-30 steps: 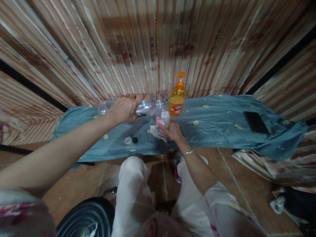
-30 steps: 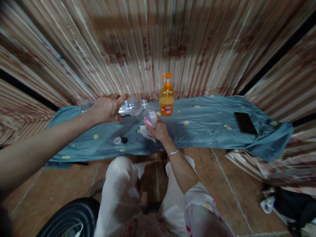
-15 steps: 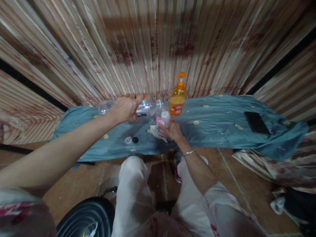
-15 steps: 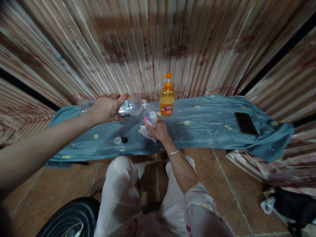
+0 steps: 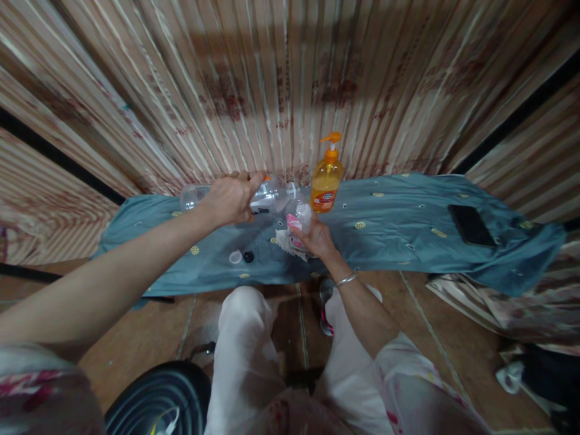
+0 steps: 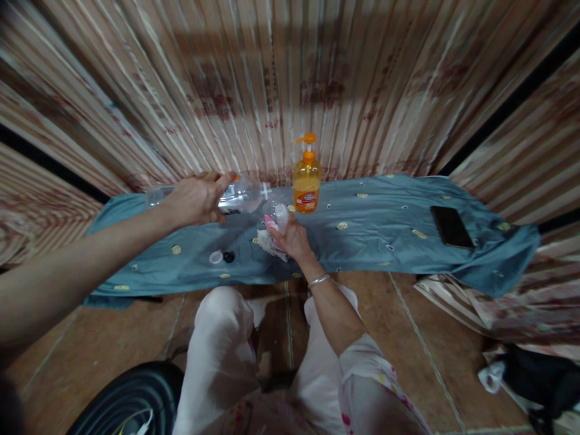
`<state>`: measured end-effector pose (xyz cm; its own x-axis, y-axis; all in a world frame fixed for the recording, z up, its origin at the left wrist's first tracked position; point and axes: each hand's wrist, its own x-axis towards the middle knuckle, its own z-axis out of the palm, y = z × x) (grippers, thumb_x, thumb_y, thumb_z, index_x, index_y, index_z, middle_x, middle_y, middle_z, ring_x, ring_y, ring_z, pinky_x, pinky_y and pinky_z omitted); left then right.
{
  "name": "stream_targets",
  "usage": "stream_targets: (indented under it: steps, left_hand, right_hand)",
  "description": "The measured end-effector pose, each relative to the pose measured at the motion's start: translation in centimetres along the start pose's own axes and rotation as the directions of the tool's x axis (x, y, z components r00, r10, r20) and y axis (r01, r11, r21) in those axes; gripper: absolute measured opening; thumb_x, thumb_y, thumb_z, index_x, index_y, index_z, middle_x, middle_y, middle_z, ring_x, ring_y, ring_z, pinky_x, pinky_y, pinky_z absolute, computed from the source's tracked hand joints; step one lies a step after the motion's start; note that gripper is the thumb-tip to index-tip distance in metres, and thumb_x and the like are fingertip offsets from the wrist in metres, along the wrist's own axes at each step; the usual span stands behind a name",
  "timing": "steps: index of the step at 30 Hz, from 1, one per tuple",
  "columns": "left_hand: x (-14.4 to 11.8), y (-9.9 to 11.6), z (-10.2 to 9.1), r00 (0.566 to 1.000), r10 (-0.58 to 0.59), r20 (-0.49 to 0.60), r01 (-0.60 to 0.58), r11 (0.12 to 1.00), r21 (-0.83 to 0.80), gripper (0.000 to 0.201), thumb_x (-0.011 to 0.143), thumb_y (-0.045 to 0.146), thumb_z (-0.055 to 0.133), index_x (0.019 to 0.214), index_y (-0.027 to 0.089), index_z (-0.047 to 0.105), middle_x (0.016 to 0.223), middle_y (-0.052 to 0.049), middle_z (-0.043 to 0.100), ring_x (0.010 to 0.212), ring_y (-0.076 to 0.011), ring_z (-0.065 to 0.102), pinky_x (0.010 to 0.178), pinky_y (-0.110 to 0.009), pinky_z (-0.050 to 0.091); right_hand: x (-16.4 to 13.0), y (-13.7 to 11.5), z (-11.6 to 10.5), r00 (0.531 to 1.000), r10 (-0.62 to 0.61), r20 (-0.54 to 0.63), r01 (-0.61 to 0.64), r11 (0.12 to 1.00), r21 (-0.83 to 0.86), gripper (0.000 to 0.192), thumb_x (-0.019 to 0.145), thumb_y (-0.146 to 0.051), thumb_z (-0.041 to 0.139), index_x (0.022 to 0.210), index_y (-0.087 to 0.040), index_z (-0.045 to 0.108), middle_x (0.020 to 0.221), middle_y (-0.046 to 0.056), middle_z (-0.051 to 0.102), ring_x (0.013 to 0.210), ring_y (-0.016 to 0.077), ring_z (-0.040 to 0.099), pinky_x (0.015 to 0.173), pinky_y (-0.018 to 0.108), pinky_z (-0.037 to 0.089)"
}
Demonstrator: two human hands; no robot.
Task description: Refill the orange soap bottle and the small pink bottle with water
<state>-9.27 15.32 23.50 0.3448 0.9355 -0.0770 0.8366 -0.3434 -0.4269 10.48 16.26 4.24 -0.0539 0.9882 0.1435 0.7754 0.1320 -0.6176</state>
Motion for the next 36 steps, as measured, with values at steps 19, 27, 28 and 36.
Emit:
stream_targets:
  steps: [19,27,28,36]
  left_hand:
    - [0.04,-0.11,0.13,1.000,0.001,-0.007,-0.001,1.000,-0.023,0.088,0.082,0.037,0.072,0.154,0.017,0.025,0.134,-0.019,0.061,0.124,-0.0346,0.060,0.098,-0.041,0.048]
    - [-0.09,0.02,-0.21,1.000,0.002,-0.006,-0.003,1.000,-0.022,0.088,0.082,0.036,0.072,0.154,0.017,0.026,0.132,-0.018,0.062,0.123,-0.0334,0.060,0.096,-0.038,0.049]
    - [-0.08,0.02,-0.22,1.000,0.004,-0.006,-0.004,1.000,-0.021,0.087,0.082,0.036,0.072,0.153,0.017,0.026,0.132,-0.018,0.062,0.123,-0.0333,0.060,0.096,-0.038,0.049]
    - [0.15,-0.23,0.31,1.000,0.015,-0.021,-0.016,1.000,-0.024,0.091,0.082,0.041,0.073,0.154,0.016,0.023,0.133,-0.019,0.061,0.123,-0.0339,0.061,0.096,-0.039,0.049]
  right_hand:
    - [-0.10,-0.25,-0.16,1.000,0.016,-0.002,-0.016,1.000,0.012,0.060,0.091,-0.051,0.067,0.130,-0.008,0.051,0.124,0.024,0.071,0.111,0.0324,0.072,0.093,0.037,0.053]
    - [-0.08,-0.17,-0.19,1.000,0.003,-0.007,-0.003,1.000,0.020,0.058,0.091,-0.050,0.067,0.129,-0.008,0.052,0.123,0.023,0.072,0.112,0.0328,0.071,0.094,0.038,0.054]
    - [-0.10,-0.21,-0.25,1.000,0.006,-0.005,-0.005,1.000,0.016,0.058,0.091,-0.050,0.066,0.129,-0.008,0.053,0.123,0.024,0.072,0.112,0.0331,0.071,0.094,0.039,0.053]
    - [-0.13,-0.29,-0.27,1.000,0.022,0.005,-0.022,1.000,0.000,0.062,0.091,-0.052,0.066,0.132,-0.008,0.050,0.118,0.022,0.074,0.110,0.0328,0.072,0.092,0.038,0.054]
